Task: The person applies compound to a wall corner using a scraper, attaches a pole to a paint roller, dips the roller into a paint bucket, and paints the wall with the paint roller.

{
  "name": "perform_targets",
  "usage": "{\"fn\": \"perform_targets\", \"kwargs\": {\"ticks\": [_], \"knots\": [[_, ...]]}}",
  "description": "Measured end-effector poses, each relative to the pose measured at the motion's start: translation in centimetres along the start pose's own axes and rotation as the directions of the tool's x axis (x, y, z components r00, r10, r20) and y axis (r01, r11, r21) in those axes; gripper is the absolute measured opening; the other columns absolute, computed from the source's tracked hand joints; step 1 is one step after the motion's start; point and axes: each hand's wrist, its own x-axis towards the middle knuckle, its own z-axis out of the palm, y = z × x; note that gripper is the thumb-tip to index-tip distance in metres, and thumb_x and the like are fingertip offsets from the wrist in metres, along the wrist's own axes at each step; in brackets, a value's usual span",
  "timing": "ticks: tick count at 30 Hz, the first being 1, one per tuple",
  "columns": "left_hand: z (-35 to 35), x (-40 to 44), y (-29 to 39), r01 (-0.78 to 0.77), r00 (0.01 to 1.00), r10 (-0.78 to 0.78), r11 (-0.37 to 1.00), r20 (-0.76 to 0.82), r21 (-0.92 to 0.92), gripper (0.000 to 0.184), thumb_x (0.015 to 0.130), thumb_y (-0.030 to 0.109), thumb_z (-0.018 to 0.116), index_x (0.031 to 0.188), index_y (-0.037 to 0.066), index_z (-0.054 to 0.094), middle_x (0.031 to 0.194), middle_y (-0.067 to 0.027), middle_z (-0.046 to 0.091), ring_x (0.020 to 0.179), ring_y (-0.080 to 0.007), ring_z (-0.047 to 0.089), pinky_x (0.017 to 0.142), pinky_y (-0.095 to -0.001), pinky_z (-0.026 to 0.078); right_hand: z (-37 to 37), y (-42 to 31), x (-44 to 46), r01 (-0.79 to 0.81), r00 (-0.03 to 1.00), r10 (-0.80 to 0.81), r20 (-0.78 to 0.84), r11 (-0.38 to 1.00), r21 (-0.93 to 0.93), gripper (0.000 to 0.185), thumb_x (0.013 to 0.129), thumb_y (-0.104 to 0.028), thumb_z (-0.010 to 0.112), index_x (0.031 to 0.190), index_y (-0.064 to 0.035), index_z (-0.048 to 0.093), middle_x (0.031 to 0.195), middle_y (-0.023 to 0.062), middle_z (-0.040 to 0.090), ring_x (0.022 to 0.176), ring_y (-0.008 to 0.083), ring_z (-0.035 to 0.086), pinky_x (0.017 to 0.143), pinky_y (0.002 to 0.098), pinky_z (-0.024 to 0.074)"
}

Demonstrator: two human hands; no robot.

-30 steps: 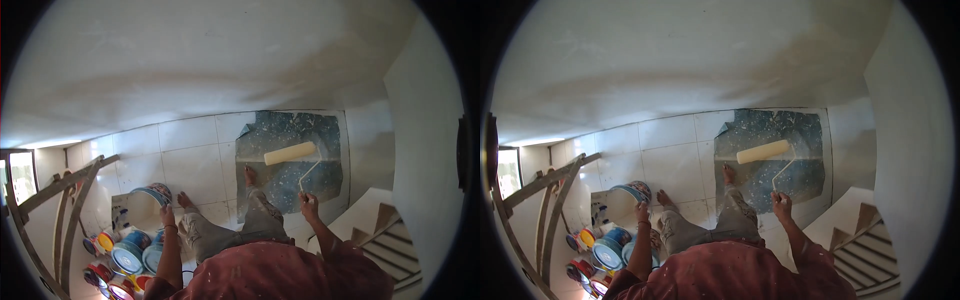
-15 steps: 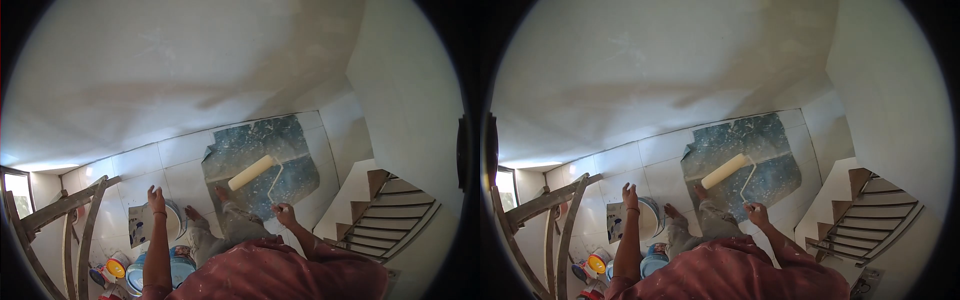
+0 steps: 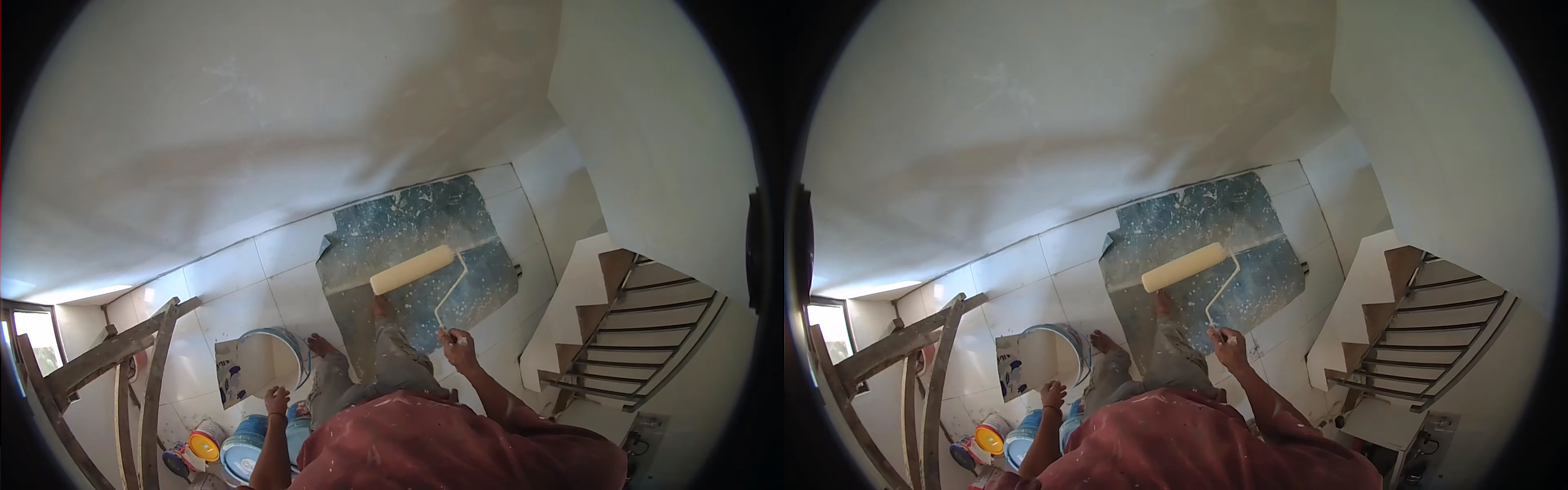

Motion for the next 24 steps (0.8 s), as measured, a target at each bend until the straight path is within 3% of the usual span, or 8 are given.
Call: {"fn": "perform_targets", "kwargs": {"ticks": [5,11,15,16,20,21,22,24], "knots": [[-1.7,3.8,3.1,-0.184,0.969,0.231,0.918,-0.094,0.352,0.053,0.085,0.027,0.068,0.125,-0.007,0.060,0.097,-0.0216,0.071,0.086,-0.0283,0.070,0.078,-0.0386,0.055,-2.9,1.9,-4.0,-0.073,0.995,0.072,-0.073,0.997,-0.015,0.042,0.096,-0.028,0.066,0.063,-0.0106,0.048,0.049,-0.0029,0.044,0.039,0.0079,0.040,0.038,0.0287,0.0302],[8.3,3.5,19.5,-0.475,0.877,0.461,0.788,0.137,0.392,0.054,0.088,0.032,0.069,0.128,-0.002,0.059,0.104,-0.0229,0.071,0.097,-0.0295,0.069,0.084,-0.0392,0.053,-6.2,2.7,-10.1,-0.123,0.983,0.106,-0.151,0.987,-0.106,0.042,0.097,-0.028,0.066,0.062,-0.0105,0.050,0.049,-0.0027,0.046,0.039,0.0076,0.043,0.037,0.0284,0.0302],[15.7,3.7,22.3,-0.570,0.821,0.542,0.774,0.176,0.274,0.050,0.089,0.032,0.068,0.127,0.001,0.061,0.103,-0.0221,0.073,0.096,-0.0317,0.071,0.085,-0.0394,0.054,-7.7,2.7,-9.6,-0.241,0.957,0.252,-0.142,0.966,0.090,0.041,0.098,-0.027,0.065,0.063,-0.0102,0.051,0.048,-0.0021,0.046,0.037,0.0074,0.041,0.035,0.0285,0.0290],[16.6,2.5,22.7,-0.589,0.808,0.559,0.763,0.186,0.266,0.049,0.089,0.032,0.068,0.127,0.001,0.061,0.103,-0.0220,0.073,0.096,-0.0321,0.071,0.085,-0.0395,0.054,-7.9,3.3,-8.8,-0.180,0.970,0.172,-0.171,0.983,-0.031,0.040,0.098,-0.026,0.065,0.063,-0.0104,0.051,0.048,-0.0021,0.045,0.036,0.0073,0.041,0.034,0.0282,0.0283],[18.3,-1.1,18.4,-0.564,0.826,0.503,0.756,0.256,0.333,0.052,0.087,0.035,0.068,0.126,0.001,0.061,0.102,-0.0206,0.074,0.098,-0.0322,0.071,0.087,-0.0397,0.054,-8.3,2.4,-5.2,-0.247,0.962,0.264,-0.071,0.951,0.184,0.042,0.099,-0.027,0.064,0.064,-0.0100,0.049,0.049,-0.0009,0.046,0.037,0.0081,0.043,0.035,0.0280,0.0305],[18.2,-2.0,16.5,-0.506,0.862,0.432,0.774,0.266,0.381,0.054,0.086,0.036,0.068,0.126,0.001,0.062,0.105,-0.0200,0.073,0.101,-0.0323,0.071,0.090,-0.0405,0.054,-8.3,9.4,-2.7,-0.185,0.980,0.184,-0.076,0.983,-0.011,0.040,0.099,-0.028,0.063,0.066,-0.0096,0.050,0.050,-0.0005,0.047,0.038,0.0085,0.043,0.035,0.0281,0.0317],[18.4,-3.1,13.8,-0.460,0.888,0.424,0.812,0.177,0.359,0.054,0.086,0.037,0.068,0.126,0.001,0.062,0.106,-0.0203,0.073,0.101,-0.0322,0.070,0.090,-0.0405,0.054,-9.6,4.9,-1.5,-0.205,0.979,0.204,0.013,0.976,0.069,0.039,0.099,-0.028,0.063,0.067,-0.0091,0.050,0.051,-0.0004,0.047,0.038,0.0089,0.043,0.035,0.0286,0.0324],[17.8,-5.7,8.0,-0.341,0.929,0.370,0.877,-0.022,0.338,0.056,0.085,0.039,0.067,0.125,0.001,0.063,0.109,-0.0208,0.073,0.103,-0.0320,0.070,0.091,-0.0406,0.054,-10.3,10.8,3.6,-0.050,0.999,0.049,-0.009,0.991,-0.125,0.041,0.097,-0.025,0.065,0.064,-0.0069,0.050,0.049,-0.0004,0.043,0.037,0.0105,0.040,0.037,0.0307,0.0303]]}}
